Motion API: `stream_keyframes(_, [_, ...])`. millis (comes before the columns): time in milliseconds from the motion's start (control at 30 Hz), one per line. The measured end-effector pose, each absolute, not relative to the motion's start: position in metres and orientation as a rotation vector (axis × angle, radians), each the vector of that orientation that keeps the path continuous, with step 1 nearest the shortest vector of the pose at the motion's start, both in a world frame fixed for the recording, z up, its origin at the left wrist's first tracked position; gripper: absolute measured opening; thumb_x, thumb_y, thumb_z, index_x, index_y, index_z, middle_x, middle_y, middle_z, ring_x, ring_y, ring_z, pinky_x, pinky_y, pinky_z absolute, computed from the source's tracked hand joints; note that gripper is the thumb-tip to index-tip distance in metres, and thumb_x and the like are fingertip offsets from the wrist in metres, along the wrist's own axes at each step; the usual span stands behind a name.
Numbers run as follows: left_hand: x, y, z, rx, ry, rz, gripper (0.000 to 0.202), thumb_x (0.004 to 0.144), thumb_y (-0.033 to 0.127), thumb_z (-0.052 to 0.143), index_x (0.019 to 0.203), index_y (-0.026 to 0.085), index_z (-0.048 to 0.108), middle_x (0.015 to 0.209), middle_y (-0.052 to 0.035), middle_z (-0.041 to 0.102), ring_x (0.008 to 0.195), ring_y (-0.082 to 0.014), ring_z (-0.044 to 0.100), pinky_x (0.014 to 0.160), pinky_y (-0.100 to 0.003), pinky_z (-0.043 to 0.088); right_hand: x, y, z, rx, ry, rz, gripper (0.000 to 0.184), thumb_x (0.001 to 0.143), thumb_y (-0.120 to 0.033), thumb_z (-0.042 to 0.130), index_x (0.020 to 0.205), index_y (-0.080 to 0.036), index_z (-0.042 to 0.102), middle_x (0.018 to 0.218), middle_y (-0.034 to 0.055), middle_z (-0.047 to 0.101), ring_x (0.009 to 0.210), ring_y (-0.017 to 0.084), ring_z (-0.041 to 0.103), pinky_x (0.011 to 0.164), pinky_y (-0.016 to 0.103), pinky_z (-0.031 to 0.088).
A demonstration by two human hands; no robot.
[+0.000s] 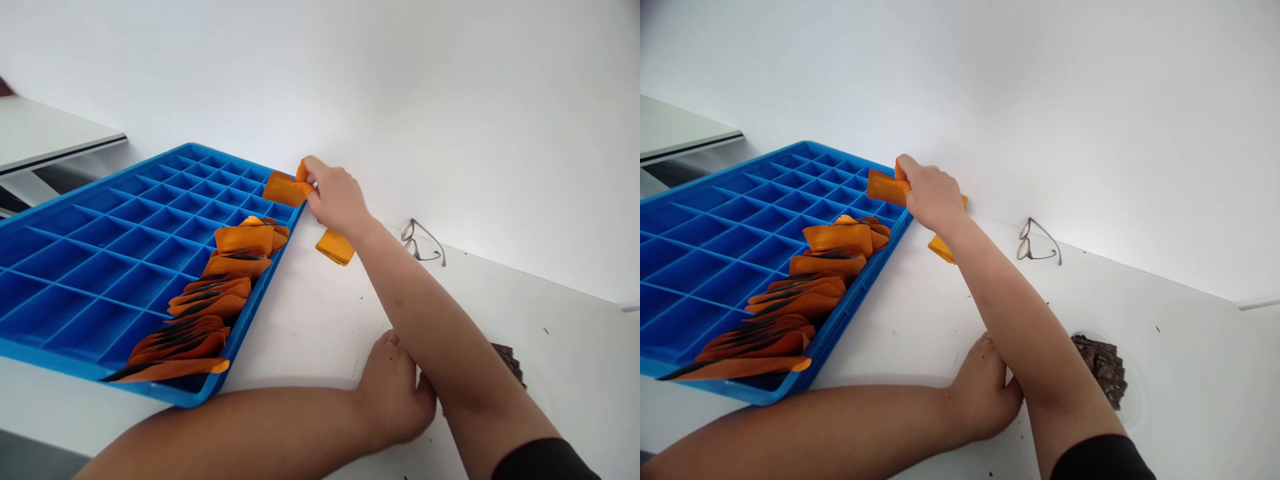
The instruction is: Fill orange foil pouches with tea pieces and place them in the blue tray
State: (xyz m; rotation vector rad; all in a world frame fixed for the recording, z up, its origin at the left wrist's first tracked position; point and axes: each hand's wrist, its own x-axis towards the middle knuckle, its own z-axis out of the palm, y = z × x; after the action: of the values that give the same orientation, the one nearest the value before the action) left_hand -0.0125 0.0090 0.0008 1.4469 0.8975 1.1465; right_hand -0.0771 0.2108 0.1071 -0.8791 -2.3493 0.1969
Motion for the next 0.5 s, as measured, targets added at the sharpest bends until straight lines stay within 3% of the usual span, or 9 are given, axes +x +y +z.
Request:
stream_keyframes(100, [-0.012,0.009,-0.001,1.435,0.961,1.121,0.046,0.079,0.011,0.057,0.122,0.025,0.065,0.128,-0.0085,0.069,0.120,-0.0363,0.062,0.104,-0.057,0.053,-0.089,0.220,0.096,-0.880,-2.483,0.109,0.028,0.081,-0.004,0.045,0.096,-0.024,0.058,0.078,-0.0014,0.064,0.064,0.016,0.047,0.066,0.030,0.034])
stream_keyframes(233, [-0.013,0.007,-0.001,1.478,1.005,1.041,0.054,0.078,0.012,0.056,0.132,0.017,0.059,0.135,-0.0138,0.063,0.123,-0.0368,0.059,0.108,-0.057,0.050,-0.092,0.227,0.099,-0.679,-2.609,0.169,0.026,0.084,-0.006,0.041,0.092,-0.025,0.057,0.075,-0.0019,0.057,0.063,0.015,0.042,0.063,0.030,0.028])
stream_keyframes(400, [-0.013,0.005,-0.003,1.588,0.963,0.979,0.064,0.078,0.013,0.055,0.142,0.016,0.051,0.139,-0.0155,0.060,0.127,-0.0375,0.057,0.111,-0.060,0.047,-0.093,0.240,0.107,-0.668,-2.719,0.181,0.026,0.080,-0.002,0.047,0.087,-0.025,0.057,0.077,-0.0010,0.058,0.064,0.016,0.044,0.065,0.031,0.028])
stream_keyframes(500, [-0.012,0.005,-0.004,1.593,0.968,0.986,0.064,0.078,0.013,0.055,0.141,0.016,0.051,0.137,-0.0156,0.061,0.125,-0.0371,0.058,0.109,-0.059,0.048,-0.099,0.247,0.107,-0.790,-2.752,0.026,0.031,0.076,0.003,0.051,0.090,-0.024,0.059,0.080,0.0010,0.061,0.066,0.017,0.049,0.067,0.031,0.031])
